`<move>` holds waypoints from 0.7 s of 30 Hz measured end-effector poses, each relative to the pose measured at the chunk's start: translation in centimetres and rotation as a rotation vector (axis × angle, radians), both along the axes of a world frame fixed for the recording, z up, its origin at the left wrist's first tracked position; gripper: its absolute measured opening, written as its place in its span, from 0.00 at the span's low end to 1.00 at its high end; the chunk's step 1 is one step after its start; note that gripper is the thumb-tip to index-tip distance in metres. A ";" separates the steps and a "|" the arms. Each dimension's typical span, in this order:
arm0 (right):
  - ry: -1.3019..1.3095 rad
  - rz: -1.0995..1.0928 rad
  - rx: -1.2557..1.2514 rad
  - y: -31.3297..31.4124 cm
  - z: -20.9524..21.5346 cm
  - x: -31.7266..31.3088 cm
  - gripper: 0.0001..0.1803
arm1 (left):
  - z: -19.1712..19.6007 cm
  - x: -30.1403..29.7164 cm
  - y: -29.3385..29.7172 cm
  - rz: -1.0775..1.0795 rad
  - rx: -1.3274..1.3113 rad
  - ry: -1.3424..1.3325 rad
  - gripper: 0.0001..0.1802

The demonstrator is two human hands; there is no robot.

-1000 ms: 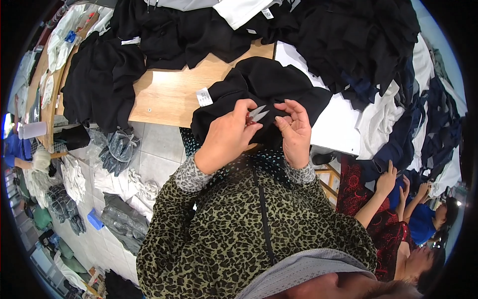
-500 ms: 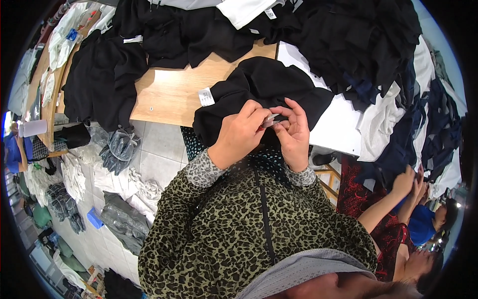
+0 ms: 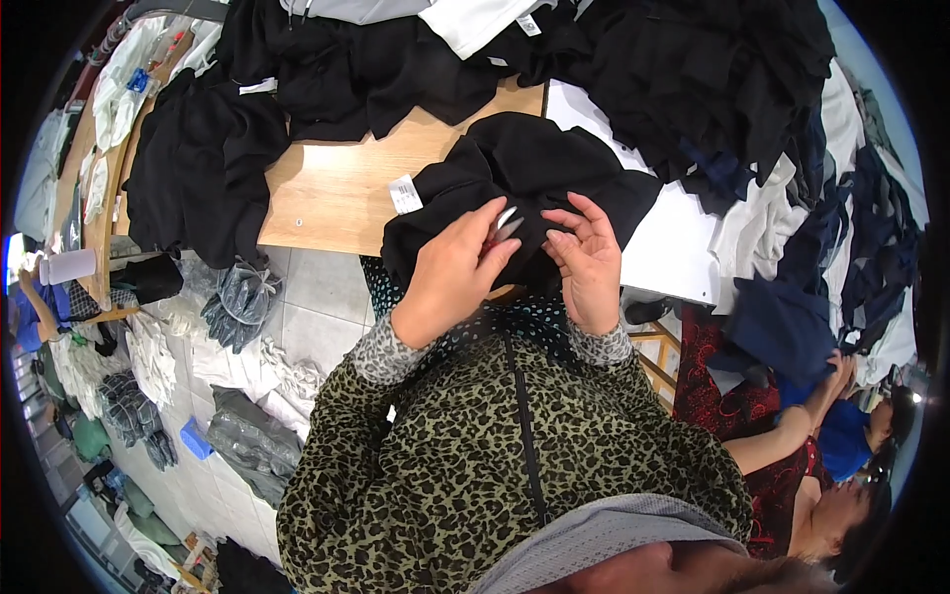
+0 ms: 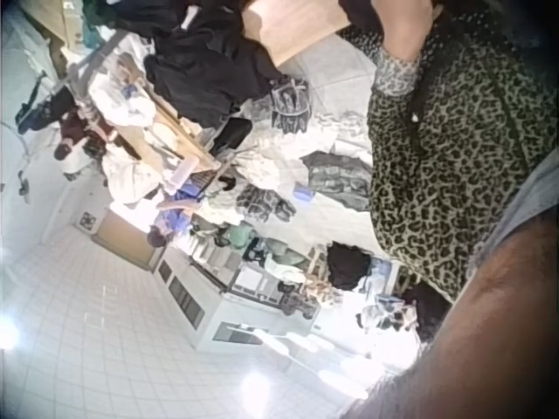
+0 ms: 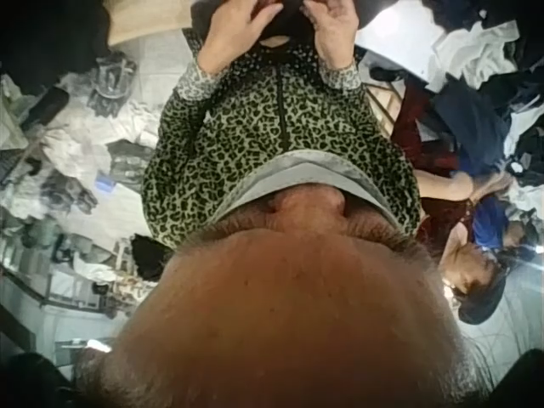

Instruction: Trimming excess threads and inspecting black textile garments using small scissors.

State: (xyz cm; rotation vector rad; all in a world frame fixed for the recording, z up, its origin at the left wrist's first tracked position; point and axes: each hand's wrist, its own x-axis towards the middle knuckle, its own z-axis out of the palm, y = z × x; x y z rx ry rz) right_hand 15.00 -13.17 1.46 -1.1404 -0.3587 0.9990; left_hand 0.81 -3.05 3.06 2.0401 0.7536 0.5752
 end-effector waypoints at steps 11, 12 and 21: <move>-0.129 0.007 0.021 0.1 0.1 -0.4 0.26 | 1.1 0.8 -0.3 -0.114 0.066 0.107 0.21; -0.128 0.007 0.022 0.1 0.1 -0.4 0.26 | 1.2 0.9 -0.3 -0.114 0.067 0.107 0.21; -0.238 0.055 0.017 -0.1 0.5 -0.6 0.26 | 1.5 1.1 -0.3 -0.128 0.085 0.134 0.19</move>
